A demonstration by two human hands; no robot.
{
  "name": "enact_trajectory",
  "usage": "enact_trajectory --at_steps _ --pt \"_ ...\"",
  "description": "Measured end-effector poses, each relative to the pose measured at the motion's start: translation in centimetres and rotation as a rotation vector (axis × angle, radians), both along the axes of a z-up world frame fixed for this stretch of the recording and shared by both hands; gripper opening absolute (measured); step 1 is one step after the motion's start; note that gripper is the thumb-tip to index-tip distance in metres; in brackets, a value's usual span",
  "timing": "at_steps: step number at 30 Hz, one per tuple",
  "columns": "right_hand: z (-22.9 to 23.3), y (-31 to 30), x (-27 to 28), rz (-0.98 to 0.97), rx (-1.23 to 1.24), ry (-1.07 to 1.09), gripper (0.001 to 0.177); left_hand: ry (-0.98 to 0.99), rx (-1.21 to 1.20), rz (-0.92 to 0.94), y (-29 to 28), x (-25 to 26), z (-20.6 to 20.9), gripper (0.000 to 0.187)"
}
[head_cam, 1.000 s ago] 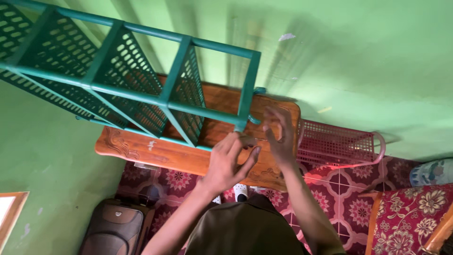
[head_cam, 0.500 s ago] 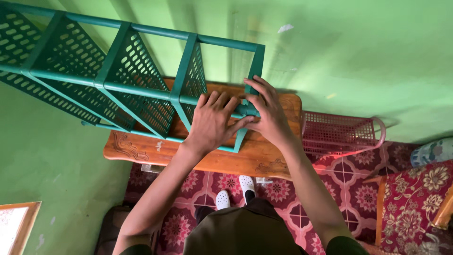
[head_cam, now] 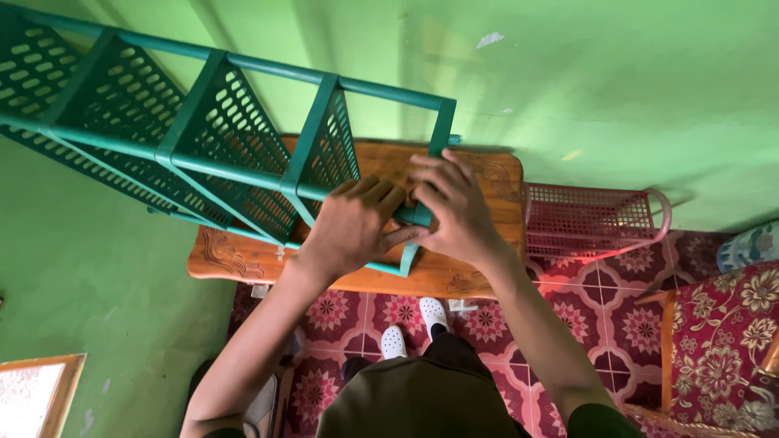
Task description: The person disassembles a green plastic shelving unit on a wooden table. They remove the curved handles and several shelf panels one by one, placing them on the table. The task ends with the shelving frame partially disassembled and parts laid out.
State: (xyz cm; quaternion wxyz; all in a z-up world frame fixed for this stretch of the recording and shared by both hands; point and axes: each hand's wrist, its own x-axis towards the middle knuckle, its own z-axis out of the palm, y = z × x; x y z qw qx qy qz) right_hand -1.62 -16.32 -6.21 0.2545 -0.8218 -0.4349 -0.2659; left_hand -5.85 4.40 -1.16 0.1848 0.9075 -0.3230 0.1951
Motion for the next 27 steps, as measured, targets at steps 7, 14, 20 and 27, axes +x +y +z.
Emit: enact_trajectory --at_steps 7,14,20,27 --pt "1.3 0.0 0.8 0.090 -0.132 0.014 0.044 0.066 0.198 -0.019 0.5 0.8 -0.2 0.066" --pt "1.8 -0.3 1.6 0.208 -0.163 0.052 0.044 0.232 0.491 0.043 0.7 1.9 -1.7 0.089" --pt "1.5 0.0 1.5 0.207 -0.129 0.053 0.041 0.186 0.385 0.028 0.8 2.4 -2.0 0.090" --pt "0.7 -0.1 1.4 0.215 -0.101 0.076 0.036 0.052 0.276 0.042 0.8 2.3 -2.6 0.090"
